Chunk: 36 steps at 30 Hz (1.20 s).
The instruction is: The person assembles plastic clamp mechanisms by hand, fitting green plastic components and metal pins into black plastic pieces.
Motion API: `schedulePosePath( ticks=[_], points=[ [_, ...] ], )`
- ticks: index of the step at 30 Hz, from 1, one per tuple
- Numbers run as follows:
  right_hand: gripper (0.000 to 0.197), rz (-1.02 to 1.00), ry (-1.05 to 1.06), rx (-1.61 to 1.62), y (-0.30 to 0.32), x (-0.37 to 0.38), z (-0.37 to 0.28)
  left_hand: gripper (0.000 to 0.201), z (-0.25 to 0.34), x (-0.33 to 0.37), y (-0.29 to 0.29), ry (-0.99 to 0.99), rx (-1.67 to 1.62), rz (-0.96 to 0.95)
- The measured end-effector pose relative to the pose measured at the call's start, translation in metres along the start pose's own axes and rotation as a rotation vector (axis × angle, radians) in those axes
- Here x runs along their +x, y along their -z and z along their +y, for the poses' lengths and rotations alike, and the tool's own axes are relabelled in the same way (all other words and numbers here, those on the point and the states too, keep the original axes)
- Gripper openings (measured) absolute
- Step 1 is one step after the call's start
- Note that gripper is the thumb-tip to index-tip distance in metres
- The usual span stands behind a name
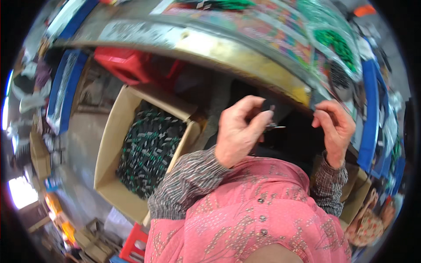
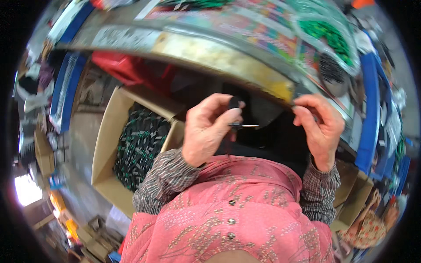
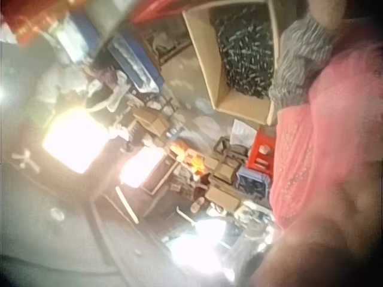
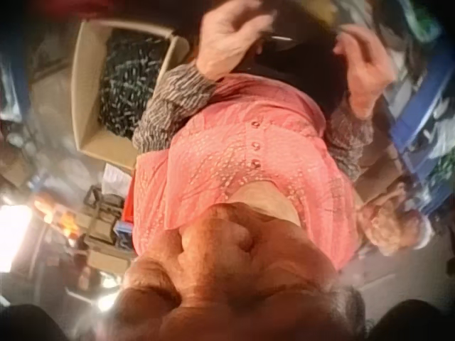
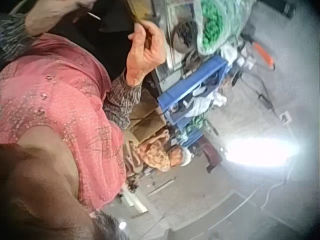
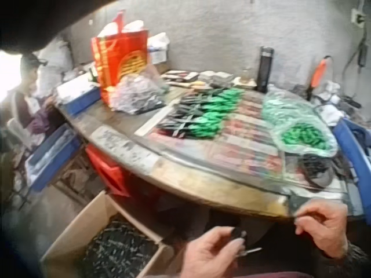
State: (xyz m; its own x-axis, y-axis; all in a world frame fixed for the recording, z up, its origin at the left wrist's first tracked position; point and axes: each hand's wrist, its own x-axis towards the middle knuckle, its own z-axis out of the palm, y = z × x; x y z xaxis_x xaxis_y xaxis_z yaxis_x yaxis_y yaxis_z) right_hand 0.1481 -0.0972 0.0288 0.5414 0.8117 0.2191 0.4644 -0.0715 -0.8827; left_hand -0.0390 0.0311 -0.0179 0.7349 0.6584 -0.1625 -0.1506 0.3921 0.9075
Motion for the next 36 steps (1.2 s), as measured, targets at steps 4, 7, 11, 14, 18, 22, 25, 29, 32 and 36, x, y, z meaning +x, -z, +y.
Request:
schedulePosePath(
  ticks=[4, 7, 11, 14, 18, 22, 25, 29, 32, 36],
  points=[
    [0.006, 0.042, 0.033, -0.086, 0.028, 0.007, 0.003, 0.017, 0.004, 0.001, -0.011, -0.012, 0.030, 0.001],
    [0.006, 0.130, 0.017, -0.066, 0.045, 0.008, 0.012, 0.018, 0.001, 0.001, -0.015, -0.026, 0.057, -0.005],
    [0.007, 0.226, -0.040, -0.074, 0.065, 0.017, 0.032, 0.017, -0.007, 0.001, -0.016, -0.023, -0.004, 0.021],
    [0.010, 0.343, -0.063, -0.262, 0.079, 0.030, 0.045, 0.017, -0.001, 0.009, -0.023, 0.046, 0.085, 0.034],
    [0.022, 0.467, -0.163, -0.529, 0.141, 0.040, 0.077, 0.015, -0.006, 0.017, -0.031, 0.053, 0.012, -0.026],
    [0.029, 0.411, -0.064, -0.904, 0.205, 0.053, 0.141, 0.013, -0.024, 0.014, -0.014, -0.079, 0.063, -0.004],
    [0.034, 0.244, -0.100, -1.136, 0.230, 0.060, 0.168, 0.011, -0.041, 0.009, -0.005, -0.145, 0.037, 0.022],
    [0.037, 0.135, -0.224, -1.083, 0.271, 0.073, 0.199, 0.011, -0.037, 0.004, 0.008, -0.158, 0.005, 0.017],
    [0.038, 0.120, -0.237, -1.099, 0.284, 0.080, 0.212, 0.012, -0.039, 0.000, 0.016, -0.203, 0.008, 0.075],
    [0.034, 0.088, -0.182, -1.135, 0.290, 0.085, 0.219, 0.013, -0.041, -0.002, 0.025, -0.195, 0.018, 0.089]
  ],
)
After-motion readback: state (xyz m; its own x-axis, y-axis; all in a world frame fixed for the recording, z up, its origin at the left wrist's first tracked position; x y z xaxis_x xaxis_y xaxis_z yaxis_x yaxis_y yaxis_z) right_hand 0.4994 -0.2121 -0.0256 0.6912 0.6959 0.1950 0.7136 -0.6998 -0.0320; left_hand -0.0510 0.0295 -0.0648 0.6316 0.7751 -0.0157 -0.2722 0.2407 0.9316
